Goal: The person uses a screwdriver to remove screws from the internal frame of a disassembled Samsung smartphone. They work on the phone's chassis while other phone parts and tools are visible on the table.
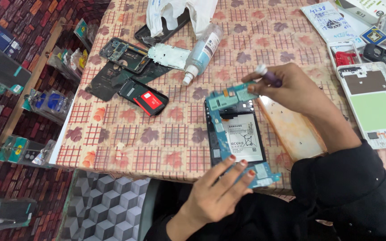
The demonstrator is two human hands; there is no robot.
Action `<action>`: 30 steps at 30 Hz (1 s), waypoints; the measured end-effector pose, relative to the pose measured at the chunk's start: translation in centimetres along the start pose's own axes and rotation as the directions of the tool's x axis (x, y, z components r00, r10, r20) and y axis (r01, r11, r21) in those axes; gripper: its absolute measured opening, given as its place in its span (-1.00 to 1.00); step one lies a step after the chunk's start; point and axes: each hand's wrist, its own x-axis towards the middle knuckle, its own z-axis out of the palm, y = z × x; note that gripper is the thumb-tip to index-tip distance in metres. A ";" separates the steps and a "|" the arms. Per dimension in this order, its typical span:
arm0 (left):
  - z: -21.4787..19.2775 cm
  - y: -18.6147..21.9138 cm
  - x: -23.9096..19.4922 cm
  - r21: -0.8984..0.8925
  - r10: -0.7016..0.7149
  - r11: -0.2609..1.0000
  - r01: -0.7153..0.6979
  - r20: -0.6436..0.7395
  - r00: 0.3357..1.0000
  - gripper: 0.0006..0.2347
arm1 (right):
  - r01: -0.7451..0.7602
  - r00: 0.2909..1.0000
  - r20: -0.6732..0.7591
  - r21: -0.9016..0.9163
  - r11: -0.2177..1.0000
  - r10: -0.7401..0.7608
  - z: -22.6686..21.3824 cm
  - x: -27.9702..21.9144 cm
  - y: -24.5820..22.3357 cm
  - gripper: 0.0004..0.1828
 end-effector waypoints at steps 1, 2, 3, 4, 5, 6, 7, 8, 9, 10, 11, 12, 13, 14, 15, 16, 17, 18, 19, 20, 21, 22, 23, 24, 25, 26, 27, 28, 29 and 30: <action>0.0 0.2 0.3 -0.014 -0.008 1.000 0.009 0.029 1.000 -0.70 | -0.038 0.999 0.010 -0.046 0.998 0.039 0.0 0.2 0.4 -0.69; -0.1 0.3 0.5 -0.027 -0.016 0.999 0.018 0.057 0.998 -0.69 | -0.075 0.997 0.019 -0.092 0.993 0.077 0.0 0.3 0.7 -0.70; -0.2 0.4 0.7 -0.040 -0.025 0.999 0.028 0.086 0.996 -0.68 | -0.111 0.993 0.027 -0.139 0.984 0.116 0.0 0.5 1.0 -0.70; -0.5 0.3 0.8 -0.055 -0.042 0.997 0.049 0.115 0.993 -0.68 | -0.119 0.991 0.036 -0.149 0.982 0.125 0.0 0.5 1.2 -0.69; -1.0 0.2 0.9 -0.070 -0.058 0.995 0.068 0.144 0.988 -0.68 | -0.126 0.990 0.044 -0.160 0.979 0.134 0.0 0.6 1.3 -0.68; -1.5 0.0 1.0 -0.084 -0.073 0.993 0.088 0.173 0.982 -0.68 | -0.132 0.988 0.051 -0.171 0.976 0.143 0.0 0.6 1.3 -0.67; -2.0 -0.1 1.1 -0.121 -0.119 0.982 0.142 0.181 0.976 -0.69 | -0.122 0.989 0.059 -0.208 0.971 0.137 0.0 0.6 1.3 -0.64; -2.4 -0.2 1.1 -0.159 -0.165 0.968 0.196 0.190 0.968 -0.69 | -0.111 0.989 0.067 -0.244 0.963 0.131 0.2 0.6 1.3 -0.60; -2.9 -0.4 1.2 -0.195 -0.210 0.949 0.249 0.201 0.957 -0.69 | -0.100 0.989 0.076 -0.280 0.955 0.126 0.3 0.6 1.2 -0.57; -3.3 -0.5 1.2 -0.188 -0.226 0.944 0.271 0.227 0.947 -0.68 | -0.125 0.984 0.078 -0.334 0.934 0.159 0.4 0.6 1.2 -0.55; -3.6 -0.7 1.2 -0.182 -0.242 0.939 0.292 0.252 0.937 -0.67 | -0.149 0.978 0.077 -0.387 0.910 0.192 0.6 0.6 1.1 -0.53; -3.9 -0.8 1.1 -0.175 -0.258 0.934 0.313 0.277 0.926 -0.66 | -0.171 0.971 0.075 -0.439 0.882 0.225 0.7 0.5 1.0 -0.51; -4.1 -0.9 1.1 -0.167 -0.264 0.932 0.321 0.296 0.918 -0.66 | -0.160 0.974 0.075 -0.448 0.880 0.215 0.8 0.5 1.0 -0.51; -4.2 -1.0 1.1 -0.158 -0.269 0.931 0.330 0.314 0.910 -0.65 | -0.148 0.976 0.075 -0.457 0.877 0.204 0.9 0.5 1.0 -0.52; -4.3 -1.1 1.0 -0.149 -0.274 0.929 0.338 0.332 0.902 -0.65 | -0.137 0.978 0.075 -0.466 0.874 0.193 1.0 0.5 1.0 -0.52; -4.3 -1.1 1.0 -0.139 -0.287 0.927 0.349 0.339 0.896 -0.63 | -0.118 0.983 0.072 -0.463 0.879 0.170 1.1 0.5 1.0 -0.50; -4.2 -1.2 0.9 -0.127 -0.300 0.924 0.362 0.346 0.889 -0.61 | -0.098 0.987 0.070 -0.459 0.883 0.146 1.3 0.6 1.1 -0.48; -4.1 -1.2 0.8 -0.116 -0.314 0.920 0.374 0.352 0.882 -0.58 | -0.078 0.990 0.067 -0.456 0.887 0.122 1.4 0.7 1.1 -0.45; -4.0 -1.2 0.7 -0.104 -0.324 0.918 0.383 0.359 0.875 -0.58 | -0.056 0.993 0.063 -0.467 0.882 0.096 1.6 0.7 1.2 -0.43; -3.8 -1.2 0.6 -0.092 -0.335 0.915 0.392 0.366 0.868 -0.58 | -0.033 0.996 0.059 -0.478 0.878 0.070 1.8 0.7 1.4 -0.41; -3.6 -1.3 0.5 -0.081 -0.344 0.913 0.400 0.373 0.862 -0.57 | -0.012 0.998 0.055 -0.490 0.872 0.044 1.8 0.7 1.4 -0.39; -3.4 -1.3 0.5 -0.074 -0.344 0.914 0.398 0.376 0.860 -0.57 | -0.031 0.996 0.059 -0.522 0.852 0.073 1.8 0.7 1.5 -0.42; -3.3 -1.3 0.4 -0.067 -0.345 0.915 0.397 0.380 0.859 -0.57 | -0.050 0.993 0.063 -0.554 0.831 0.102 1.9 0.6 1.6 -0.45; -3.2 -1.3 0.3 -0.060 -0.345 0.916 0.396 0.383 0.857 -0.57 | -0.068 0.989 0.065 -0.584 0.809 0.131 1.9 0.5 1.6 -0.48; -3.1 -1.3 0.2 -0.049 -0.341 0.920 0.388 0.384 0.858 -0.57 | -0.031 0.996 0.054 -0.571 0.820 0.075 2.0 0.5 1.7 -0.47; -3.1 -1.3 0.1 -0.039 -0.337 0.924 0.380 0.384 0.860 -0.57 | 0.007 0.999 0.041 -0.558 0.830 0.019 2.1 0.4 1.7 -0.45; -3.0 -1.3 0.1 -0.028 -0.333 0.928 0.371 0.384 0.861 -0.57 | 0.046 0.999 0.028 -0.545 0.837 -0.037 2.1 0.4 1.7 -0.44; -3.1 -1.4 0.1 -0.026 -0.333 0.929 0.370 0.382 0.862 -0.58 | 0.033 0.999 0.029 -0.550 0.835 -0.020 2.2 0.4 1.7 -0.44; -3.1 -1.4 0.0 -0.027 -0.333 0.929 0.370 0.379 0.863 -0.58 | 0.018 0.999 0.032 -0.555 0.832 0.000 2.2 0.4 1.8 -0.45; -3.2 -1.5 0.0 -0.027 -0.333 0.929 0.370 0.377 0.864 -0.58 | 0.003 0.999 0.034 -0.560 0.829 0.019 2.3 0.4 1.8 -0.45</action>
